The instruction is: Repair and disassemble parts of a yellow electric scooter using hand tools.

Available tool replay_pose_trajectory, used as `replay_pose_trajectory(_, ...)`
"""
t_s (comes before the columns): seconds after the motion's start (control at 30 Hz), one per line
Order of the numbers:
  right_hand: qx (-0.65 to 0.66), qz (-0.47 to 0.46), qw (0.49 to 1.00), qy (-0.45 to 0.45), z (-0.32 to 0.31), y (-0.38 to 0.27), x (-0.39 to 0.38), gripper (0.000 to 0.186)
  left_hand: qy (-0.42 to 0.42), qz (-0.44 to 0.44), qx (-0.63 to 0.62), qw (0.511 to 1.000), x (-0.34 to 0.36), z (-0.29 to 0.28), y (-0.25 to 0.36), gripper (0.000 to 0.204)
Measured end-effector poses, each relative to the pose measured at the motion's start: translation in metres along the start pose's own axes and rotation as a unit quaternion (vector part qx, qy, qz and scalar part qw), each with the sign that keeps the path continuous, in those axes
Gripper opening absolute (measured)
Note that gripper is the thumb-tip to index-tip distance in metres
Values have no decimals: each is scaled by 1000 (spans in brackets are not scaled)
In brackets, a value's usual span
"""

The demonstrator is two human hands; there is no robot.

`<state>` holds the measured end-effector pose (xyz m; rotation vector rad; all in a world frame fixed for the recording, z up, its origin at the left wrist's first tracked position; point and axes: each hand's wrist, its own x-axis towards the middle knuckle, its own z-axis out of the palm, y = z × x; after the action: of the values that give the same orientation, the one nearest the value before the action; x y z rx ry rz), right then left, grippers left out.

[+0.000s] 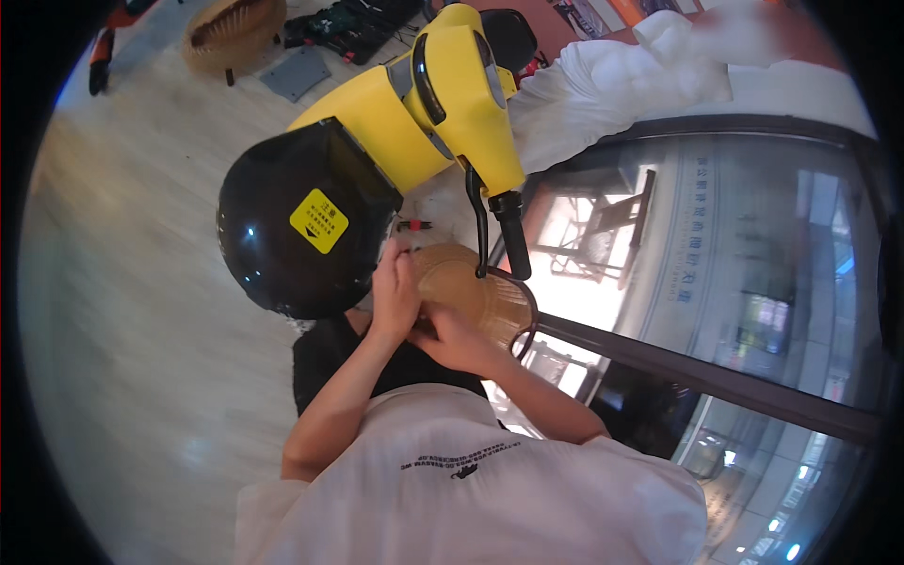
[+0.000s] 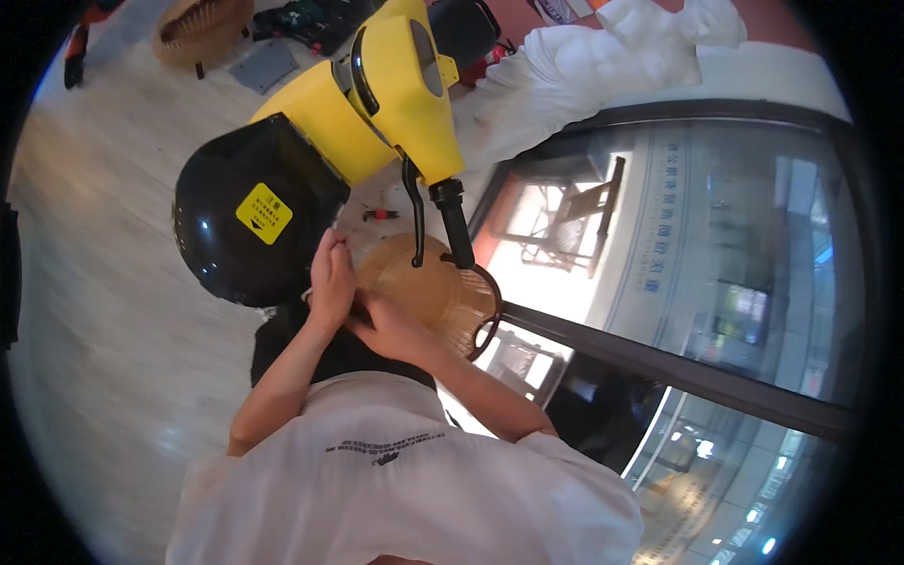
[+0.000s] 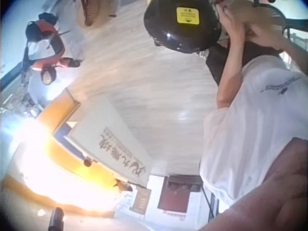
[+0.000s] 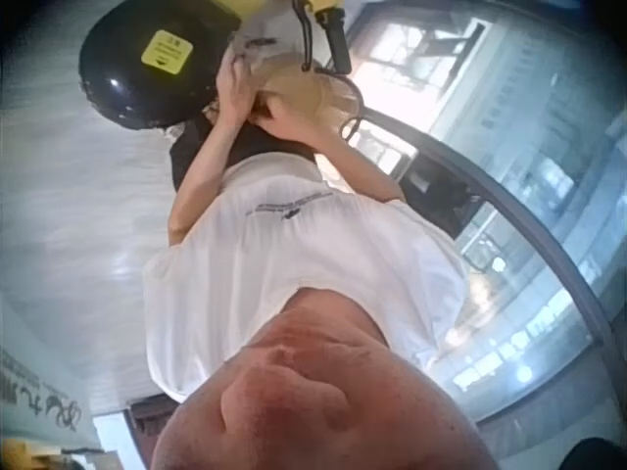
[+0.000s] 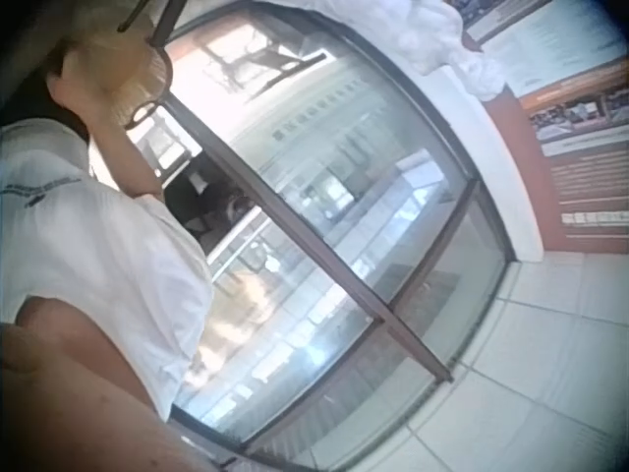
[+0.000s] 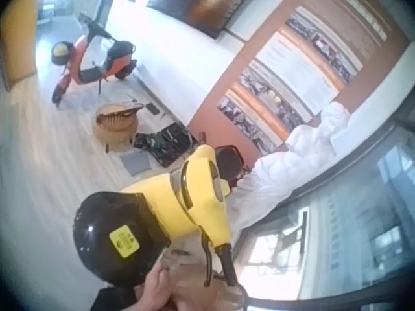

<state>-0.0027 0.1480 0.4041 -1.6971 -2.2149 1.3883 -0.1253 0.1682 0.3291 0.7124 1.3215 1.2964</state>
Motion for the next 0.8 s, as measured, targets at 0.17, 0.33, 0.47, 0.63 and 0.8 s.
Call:
replay_pose_trajectory(0.17,-50,11,965,256,-86,-56,9,51,-60,-239,-238,940,-42,-17,-34,21)
replay_pose_trajectory(0.33,-105,82,949,285,-114,5,103,96,-138,-251,-175,942,-61,-20,-45,23)
replay_pose_trajectory(0.47,-135,72,938,312,-104,14,101,88,-94,-201,-109,969,-63,-18,-91,26)
replay_pose_trajectory(0.63,-168,4,938,303,-118,44,106,87,-26,-80,8,996,-34,-25,-80,24)
replay_pose_trajectory(0.8,-183,-66,945,263,-141,98,121,96,-4,-1,265,964,-28,-27,-58,11)
